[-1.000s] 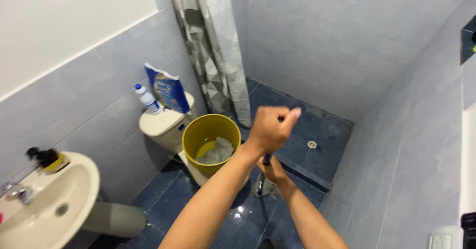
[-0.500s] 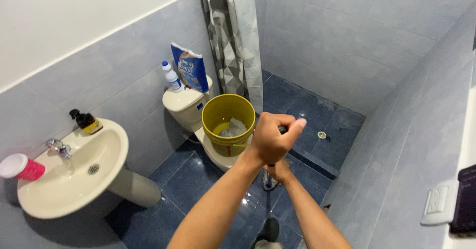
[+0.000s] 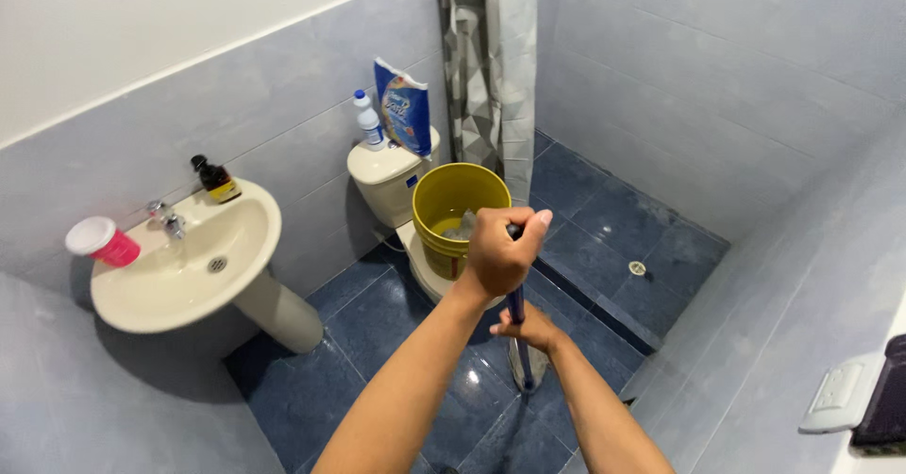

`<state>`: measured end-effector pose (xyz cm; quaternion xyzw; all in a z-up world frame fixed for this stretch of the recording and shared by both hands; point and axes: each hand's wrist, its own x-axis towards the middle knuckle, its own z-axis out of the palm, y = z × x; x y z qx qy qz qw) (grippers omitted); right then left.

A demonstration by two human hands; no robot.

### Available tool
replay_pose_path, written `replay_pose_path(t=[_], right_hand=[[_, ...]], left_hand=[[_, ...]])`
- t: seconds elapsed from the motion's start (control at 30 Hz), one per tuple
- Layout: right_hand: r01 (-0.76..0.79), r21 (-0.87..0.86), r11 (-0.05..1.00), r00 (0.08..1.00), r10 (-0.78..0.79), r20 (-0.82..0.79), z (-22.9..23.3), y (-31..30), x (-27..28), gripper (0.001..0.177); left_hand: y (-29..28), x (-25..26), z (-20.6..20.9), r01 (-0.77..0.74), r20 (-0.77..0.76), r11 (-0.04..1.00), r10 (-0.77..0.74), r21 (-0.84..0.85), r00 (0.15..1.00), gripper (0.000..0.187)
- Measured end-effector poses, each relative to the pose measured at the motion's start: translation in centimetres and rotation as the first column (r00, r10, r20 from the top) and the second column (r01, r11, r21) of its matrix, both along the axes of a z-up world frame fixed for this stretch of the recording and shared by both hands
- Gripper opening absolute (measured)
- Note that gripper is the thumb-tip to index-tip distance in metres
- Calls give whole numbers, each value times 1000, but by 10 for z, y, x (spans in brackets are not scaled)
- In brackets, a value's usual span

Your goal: The person cleans a bathroom floor by using a mop to scrub the tiles, periodically rinsing and wringing the mop head by hand in a yellow bucket.

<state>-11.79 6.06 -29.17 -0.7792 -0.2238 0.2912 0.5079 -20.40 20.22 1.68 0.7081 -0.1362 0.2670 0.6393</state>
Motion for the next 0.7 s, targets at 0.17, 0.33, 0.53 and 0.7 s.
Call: replay_pose_path(t=[0.17,0.33,0.53,0.7], right_hand=[[23,48,999,998,-21,-53,-14,-18,-23,54],[407,3,913,897,-401,185,-13,-4,-64,53],[91,173,981,966,-129,223,33,4,-73,51],[-367,378,850,929,313,199,88,25,-71,36]], left_hand=[[-5,-6,-25,226,-130,956,-252,-188,959,44],[-20,-24,-35,338,-169,881,-408,-332,897,47],[-22,-87,36,279,-66,941,-296,-192,953,33],[-13,-134,85,462,189,886,-462,45,866,37]])
